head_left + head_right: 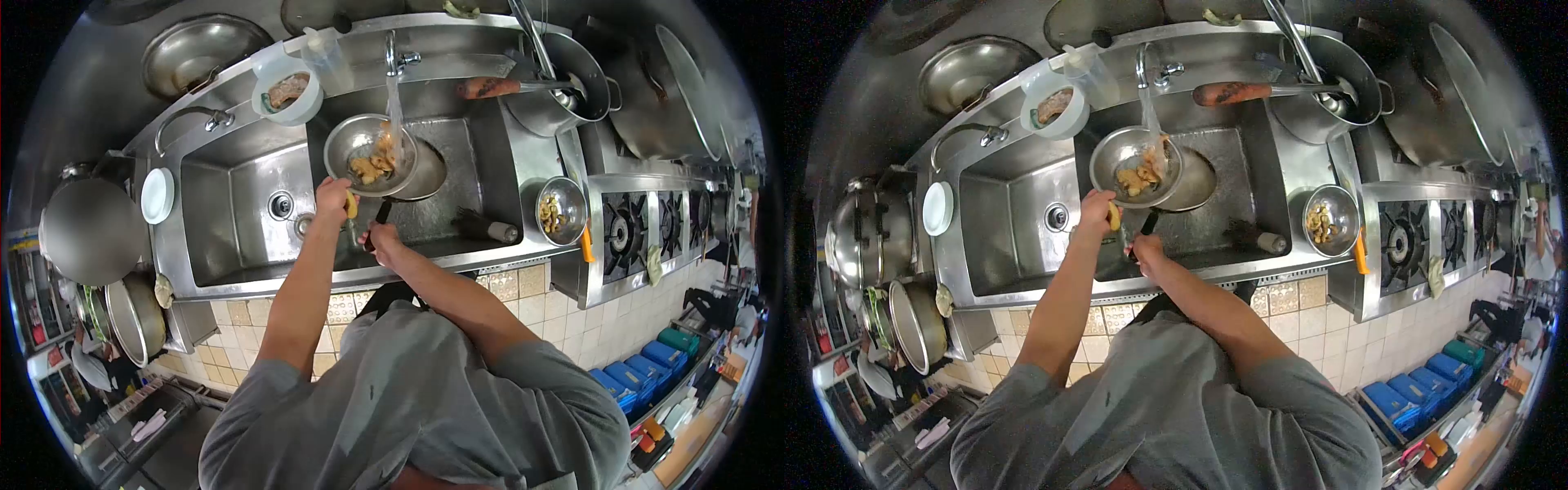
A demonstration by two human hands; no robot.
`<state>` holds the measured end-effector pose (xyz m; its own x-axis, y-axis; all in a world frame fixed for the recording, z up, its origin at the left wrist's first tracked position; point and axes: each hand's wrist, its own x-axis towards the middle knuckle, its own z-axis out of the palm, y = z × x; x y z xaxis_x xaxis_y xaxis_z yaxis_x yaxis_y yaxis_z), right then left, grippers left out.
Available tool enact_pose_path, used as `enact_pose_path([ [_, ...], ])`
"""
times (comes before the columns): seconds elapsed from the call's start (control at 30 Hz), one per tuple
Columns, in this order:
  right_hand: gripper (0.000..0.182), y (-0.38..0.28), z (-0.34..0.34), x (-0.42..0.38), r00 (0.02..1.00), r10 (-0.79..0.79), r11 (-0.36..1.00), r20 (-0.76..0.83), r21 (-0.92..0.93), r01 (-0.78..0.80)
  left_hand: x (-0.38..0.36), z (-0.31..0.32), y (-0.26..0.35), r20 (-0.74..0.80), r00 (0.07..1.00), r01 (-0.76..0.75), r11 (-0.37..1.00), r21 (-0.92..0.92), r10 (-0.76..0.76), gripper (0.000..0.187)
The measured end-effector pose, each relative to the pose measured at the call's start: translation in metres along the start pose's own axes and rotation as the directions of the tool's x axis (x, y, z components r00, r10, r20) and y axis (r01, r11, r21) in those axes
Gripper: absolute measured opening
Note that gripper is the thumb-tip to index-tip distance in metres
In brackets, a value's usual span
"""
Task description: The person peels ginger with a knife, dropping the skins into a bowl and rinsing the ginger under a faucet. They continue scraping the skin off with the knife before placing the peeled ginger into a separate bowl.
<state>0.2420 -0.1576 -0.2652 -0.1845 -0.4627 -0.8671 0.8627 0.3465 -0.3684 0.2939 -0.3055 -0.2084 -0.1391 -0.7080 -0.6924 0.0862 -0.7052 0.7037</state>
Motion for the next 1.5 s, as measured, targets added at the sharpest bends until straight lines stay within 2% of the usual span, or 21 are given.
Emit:
enact_pose_path([
  [0.07,0.013,0.005,0.001,0.022,0.983,0.173,0.954,0.055,-0.256,-0.153,0.026,0.001,-0.018,0.048,0.999,0.004,0.999,0.044,-0.006,0.034],
  [0.17,0.026,0.008,-0.019,0.017,0.987,0.157,0.909,0.012,-0.393,-0.14,0.046,0.005,-0.048,0.039,0.999,0.016,0.997,0.079,-0.019,0.025],
  [0.2,0.026,0.004,-0.032,0.006,0.988,0.154,0.911,0.0,-0.386,-0.142,0.057,0.006,-0.06,0.012,0.999,0.03,0.994,0.102,-0.031,0.023],
  [0.27,0.023,-0.034,-0.055,-0.058,0.949,0.064,0.986,0.309,-0.163,-0.014,0.082,0.006,-0.086,0.008,0.999,0.046,0.991,0.126,-0.047,0.023],
  [0.33,0.031,-0.071,-0.091,-0.116,0.921,0.023,0.978,0.388,-0.198,0.059,0.104,-0.002,-0.106,0.048,0.994,0.082,0.973,0.215,-0.095,0.021],
  [0.47,0.035,-0.124,-0.187,-0.207,0.95,-0.229,0.884,0.213,-0.363,0.295,0.113,-0.013,-0.132,0.058,0.988,0.139,0.989,0.04,-0.141,0.02],
  [0.53,0.033,-0.144,-0.239,-0.252,0.921,-0.386,0.851,0.046,-0.367,0.375,0.103,-0.009,-0.116,-0.021,0.955,0.293,0.932,0.212,-0.296,0.026],
  [0.63,0.023,-0.171,-0.308,-0.298,0.709,-0.661,0.739,-0.247,-0.376,0.559,0.095,0.002,-0.093,-0.092,0.933,0.36,0.904,0.229,-0.348,0.028],
  [0.7,0.023,-0.187,-0.369,-0.293,0.587,-0.742,0.667,-0.324,-0.445,0.597,0.061,0.026,-0.055,-0.075,0.957,0.281,0.96,0.015,-0.279,0.025],
  [0.77,0.03,-0.211,-0.404,-0.268,0.354,-0.898,0.38,-0.261,-0.865,0.326,0.042,0.056,-0.026,0.114,0.944,0.323,0.937,-0.132,-0.31,0.018],
  [0.8,0.03,-0.221,-0.419,-0.25,0.353,-0.9,0.377,-0.256,-0.863,0.337,0.063,0.064,-0.025,0.21,0.95,0.253,0.964,-0.083,-0.231,0.016],
  [0.87,0.04,-0.247,-0.438,-0.215,0.297,-0.95,-0.05,0.093,-0.988,0.149,0.108,0.095,-0.017,0.361,0.931,0.052,0.999,0.013,-0.053,0.013],
  [0.9,0.048,-0.26,-0.422,-0.22,0.418,-0.906,-0.017,0.057,-0.995,0.098,0.116,0.113,-0.013,0.414,0.909,-0.072,0.995,0.066,0.038,0.012],
  [0.97,0.051,-0.276,-0.431,-0.206,0.543,-0.831,-0.144,0.124,-0.99,0.005,0.108,0.141,-0.016,0.285,0.958,0.007,1.0,0.003,-0.007,0.012],
  [1.1,0.052,-0.292,-0.465,-0.185,0.611,-0.78,-0.096,0.139,-0.99,0.103,0.046,0.178,-0.052,0.124,0.958,0.263,0.965,-0.012,-0.259,0.012],
  [1.13,0.05,-0.293,-0.464,-0.192,0.587,-0.799,-0.099,0.131,-0.991,0.087,0.014,0.193,-0.066,0.183,0.968,0.138,0.973,0.183,-0.172,0.01],
  [1.17,0.048,-0.289,-0.462,-0.204,0.57,-0.813,-0.095,0.118,-0.993,0.07,-0.016,0.207,-0.083,0.248,0.963,0.005,0.929,0.371,-0.104,0.009],
  [1.23,0.048,-0.286,-0.464,-0.239,0.571,-0.814,-0.038,0.104,-0.991,0.126,-0.029,0.233,-0.108,0.467,0.87,-0.472,0.532,0.703,0.155,0.015],
  [1.3,0.047,-0.285,-0.484,-0.253,0.486,-0.864,-0.052,0.133,-0.983,0.176,-0.052,0.278,-0.113,0.821,0.377,-0.807,-0.283,0.518,0.429,0.021],
  [1.43,0.05,-0.276,-0.508,-0.277,0.428,-0.894,-0.035,0.135,-0.971,0.235,-0.146,0.394,-0.094,0.784,0.59,-0.744,-0.248,0.621,0.194,0.031],
  [1.5,0.051,-0.269,-0.503,-0.289,0.443,-0.892,0.017,0.086,-0.975,0.223,-0.131,0.426,-0.11,0.822,0.539,-0.75,-0.339,0.568,0.186,0.034],
])
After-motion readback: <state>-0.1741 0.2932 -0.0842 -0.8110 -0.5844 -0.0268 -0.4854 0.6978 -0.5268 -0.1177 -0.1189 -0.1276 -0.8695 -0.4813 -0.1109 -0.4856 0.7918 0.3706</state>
